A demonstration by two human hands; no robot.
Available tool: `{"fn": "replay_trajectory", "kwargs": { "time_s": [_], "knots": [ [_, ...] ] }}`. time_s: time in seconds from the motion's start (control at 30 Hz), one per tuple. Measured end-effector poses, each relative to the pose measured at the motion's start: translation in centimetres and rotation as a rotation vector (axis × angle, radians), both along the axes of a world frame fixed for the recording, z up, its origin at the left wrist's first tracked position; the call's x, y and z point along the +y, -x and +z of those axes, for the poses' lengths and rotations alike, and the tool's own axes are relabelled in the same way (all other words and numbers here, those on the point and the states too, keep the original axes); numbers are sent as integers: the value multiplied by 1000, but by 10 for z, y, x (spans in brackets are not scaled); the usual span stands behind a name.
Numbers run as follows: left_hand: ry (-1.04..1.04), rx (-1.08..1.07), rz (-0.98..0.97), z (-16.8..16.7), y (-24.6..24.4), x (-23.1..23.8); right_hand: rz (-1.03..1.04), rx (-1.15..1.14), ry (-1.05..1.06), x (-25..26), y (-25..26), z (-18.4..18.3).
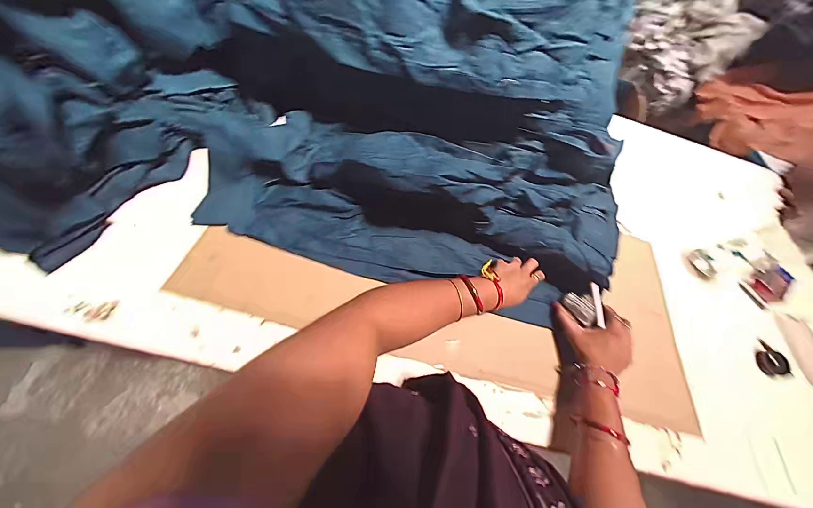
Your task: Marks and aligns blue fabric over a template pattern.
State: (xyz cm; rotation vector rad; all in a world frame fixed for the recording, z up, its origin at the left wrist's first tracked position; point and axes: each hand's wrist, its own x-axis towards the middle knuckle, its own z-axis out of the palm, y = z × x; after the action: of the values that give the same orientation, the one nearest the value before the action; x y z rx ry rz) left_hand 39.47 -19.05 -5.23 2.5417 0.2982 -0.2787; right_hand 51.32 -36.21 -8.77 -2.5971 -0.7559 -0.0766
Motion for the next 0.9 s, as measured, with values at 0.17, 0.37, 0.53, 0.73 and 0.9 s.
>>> {"fn": "replay_trajectory", "kwargs": {
  "time_s": [0.17,0.37,0.53,0.73,0.9],
  "knots": [
    [-68,-306,412,-38,155,48,-12,5,78,-8,-5,-3],
    [-243,-362,1070,-35,396,118,-4,7,159,-9,-17,-6],
    [-123,-597,769,-65,458,192,-144,98,404,16,-1,22],
    [-2,-666,783,-67,463,194,482,-280,-87,117,150,41],
    [-9,-690,902,-69,459,185,1245,-170,29,205,311,21]
  ]
}}
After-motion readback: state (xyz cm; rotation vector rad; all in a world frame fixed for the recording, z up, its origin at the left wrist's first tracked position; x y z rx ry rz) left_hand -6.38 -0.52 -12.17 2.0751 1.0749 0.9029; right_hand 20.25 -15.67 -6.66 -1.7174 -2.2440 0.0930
